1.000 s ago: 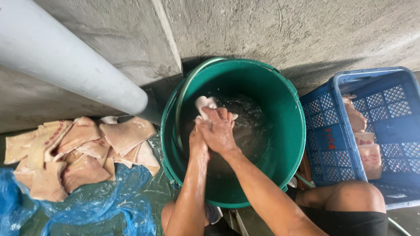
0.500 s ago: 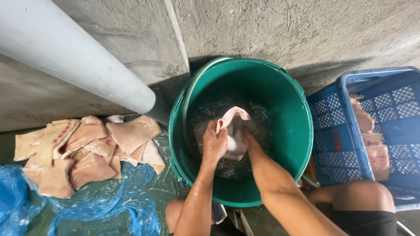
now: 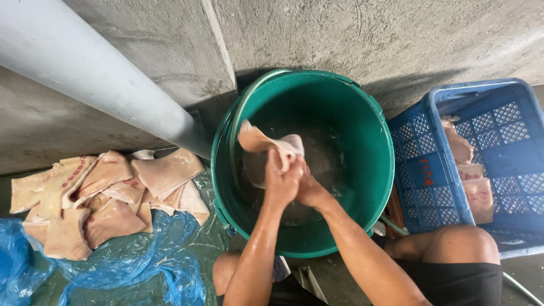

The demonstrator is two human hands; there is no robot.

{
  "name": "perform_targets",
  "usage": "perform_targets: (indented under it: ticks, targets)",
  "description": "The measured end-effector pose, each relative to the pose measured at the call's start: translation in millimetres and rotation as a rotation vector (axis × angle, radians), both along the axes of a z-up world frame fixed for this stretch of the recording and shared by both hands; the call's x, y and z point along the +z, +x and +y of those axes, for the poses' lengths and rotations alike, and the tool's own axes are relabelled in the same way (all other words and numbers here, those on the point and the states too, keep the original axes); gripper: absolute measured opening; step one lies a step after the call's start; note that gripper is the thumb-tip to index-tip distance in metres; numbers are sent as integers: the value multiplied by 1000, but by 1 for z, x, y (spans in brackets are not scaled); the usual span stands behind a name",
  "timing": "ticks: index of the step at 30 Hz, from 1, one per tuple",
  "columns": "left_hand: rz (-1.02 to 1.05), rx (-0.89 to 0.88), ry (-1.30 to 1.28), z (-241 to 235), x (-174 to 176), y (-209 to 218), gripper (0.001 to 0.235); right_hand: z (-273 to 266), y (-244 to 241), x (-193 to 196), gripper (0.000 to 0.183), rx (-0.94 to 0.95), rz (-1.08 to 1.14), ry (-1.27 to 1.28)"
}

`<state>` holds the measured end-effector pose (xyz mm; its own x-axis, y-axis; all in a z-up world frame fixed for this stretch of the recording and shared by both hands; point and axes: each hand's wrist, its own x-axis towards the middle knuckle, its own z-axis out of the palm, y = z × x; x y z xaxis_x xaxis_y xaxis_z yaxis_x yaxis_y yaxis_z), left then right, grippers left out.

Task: The person washes flat, pale animal products by hand in a green bucket of water, then places them into a blue basket. The person repeatedly submerges, rubs, and rinses each piece before transferring it.

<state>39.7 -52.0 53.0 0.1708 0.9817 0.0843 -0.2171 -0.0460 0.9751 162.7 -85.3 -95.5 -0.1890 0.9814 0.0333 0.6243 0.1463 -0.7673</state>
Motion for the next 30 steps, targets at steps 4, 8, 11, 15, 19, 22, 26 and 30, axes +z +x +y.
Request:
perform_targets:
  ticks: [4,8,11,15,19,22,26,30]
  targets:
    - [602,-158,28,-20,32,9,38,-1,0,-40,47,-315,1035,-317]
    - [366,-95,119,-7,44,-7,66,-1,39,18,57,-91,1419,-335]
    - [300,-2,133,8,31,-25,71,12,45,94,50,-213,1239,-514]
    - [345,-12,-130,23,-1,-36,88,29,46,172,44,-274,1290,-662]
    - [26,-364,9,24,-16,-48,80,36,57,206,41,-432,1406,-585]
    - [61,-464,-193,16,-16,-41,81,38,78,210,42,-448,1548,-538]
    - [-1,-465,-441,8,-12,-19,40,25,99,194,45,-405,1393,-525]
    - [158,-312,-290,0,-11,-7,25,-5,106,164,51,-468,1198,-607]
